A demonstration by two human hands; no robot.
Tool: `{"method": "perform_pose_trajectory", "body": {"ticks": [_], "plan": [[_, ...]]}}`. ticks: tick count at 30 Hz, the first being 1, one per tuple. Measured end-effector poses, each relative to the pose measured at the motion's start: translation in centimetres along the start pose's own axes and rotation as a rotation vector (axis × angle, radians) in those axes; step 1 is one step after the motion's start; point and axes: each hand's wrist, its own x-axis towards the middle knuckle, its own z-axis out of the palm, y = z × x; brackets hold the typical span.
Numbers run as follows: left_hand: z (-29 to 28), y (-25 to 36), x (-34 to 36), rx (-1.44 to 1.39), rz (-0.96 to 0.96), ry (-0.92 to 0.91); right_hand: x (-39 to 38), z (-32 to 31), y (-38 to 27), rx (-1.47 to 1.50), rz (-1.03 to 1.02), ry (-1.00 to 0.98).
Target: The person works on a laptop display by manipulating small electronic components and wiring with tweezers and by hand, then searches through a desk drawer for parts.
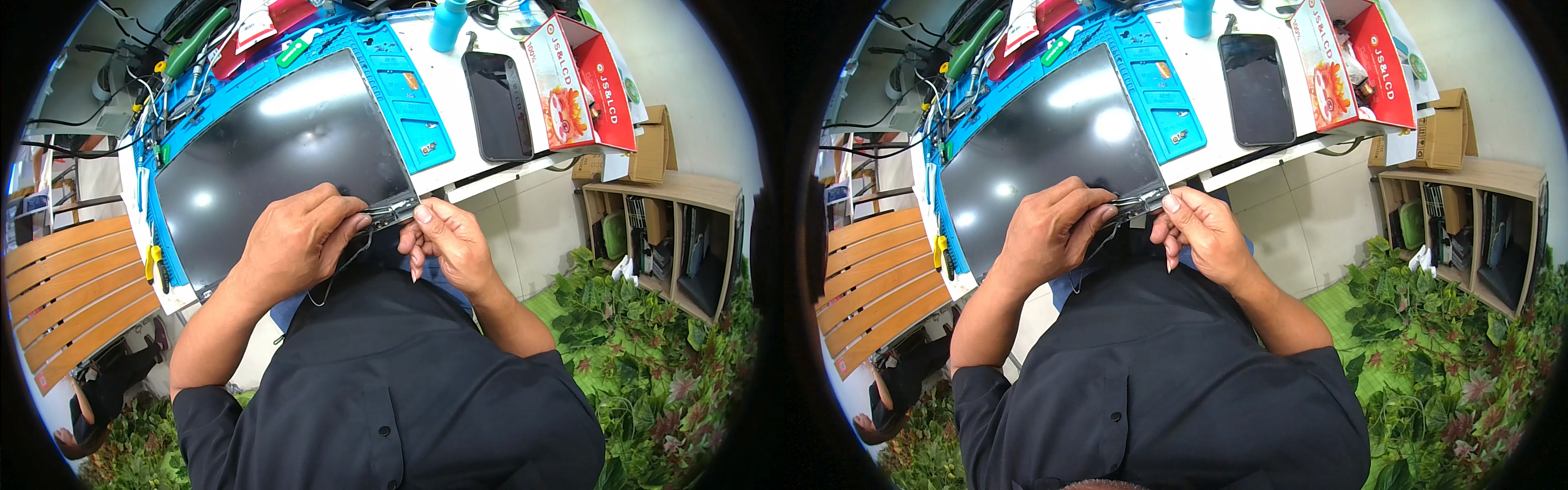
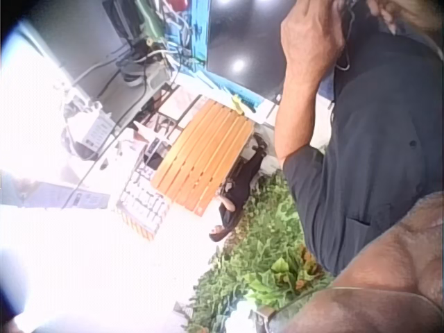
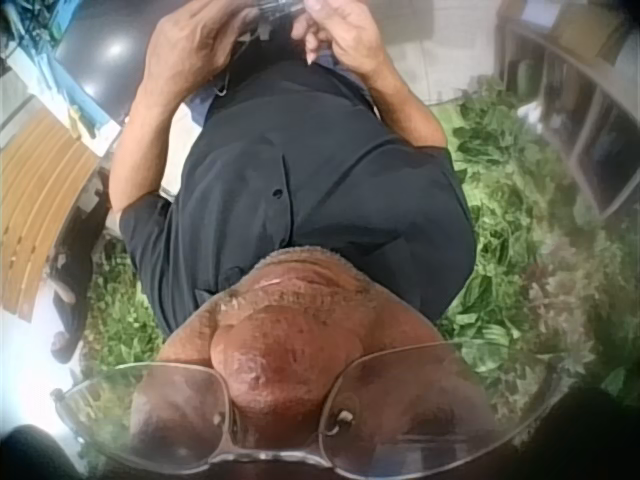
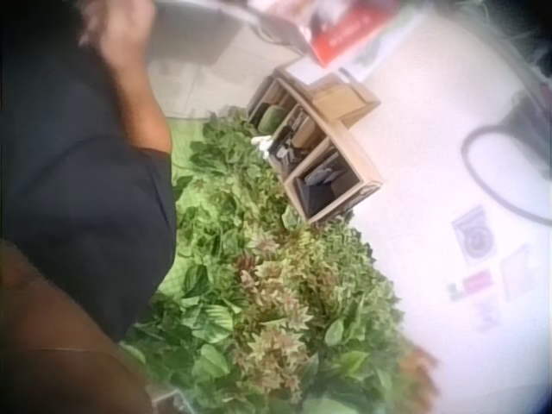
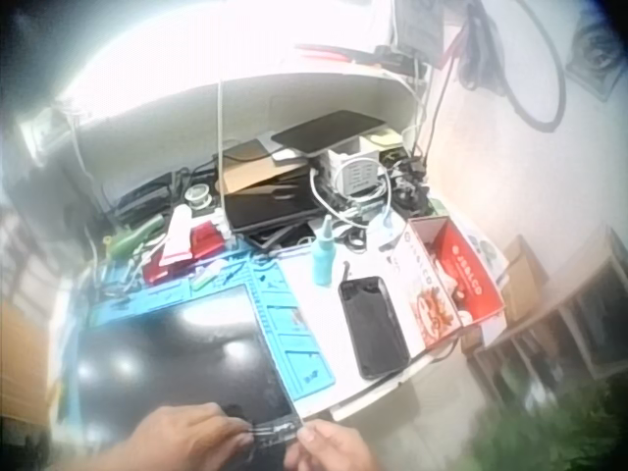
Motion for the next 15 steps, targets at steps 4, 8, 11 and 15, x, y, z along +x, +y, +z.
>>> {"method": "perform_pose_trajectory", "body": {"ticks": [4, 8, 11, 15], "plan": [[0.01, -0.06, 0.01, -0.011, -0.011, -0.001, 0.0, -0.06, 0.03, -0.004, -0.003, 0.0], [-0.17, -0.08, 0.08, -0.043, -0.04, -0.014, 0.05, -0.1, 0.19, 0.002, -0.006, 0.002], [-0.18, -0.21, 0.08, -0.059, -0.048, -0.023, 0.03, -0.11, 0.21, -0.002, -0.005, 0.004], [-0.21, -0.24, 0.09, -0.068, -0.064, -0.021, 0.04, -0.21, 0.29, 0.001, -0.006, -0.001]]}}
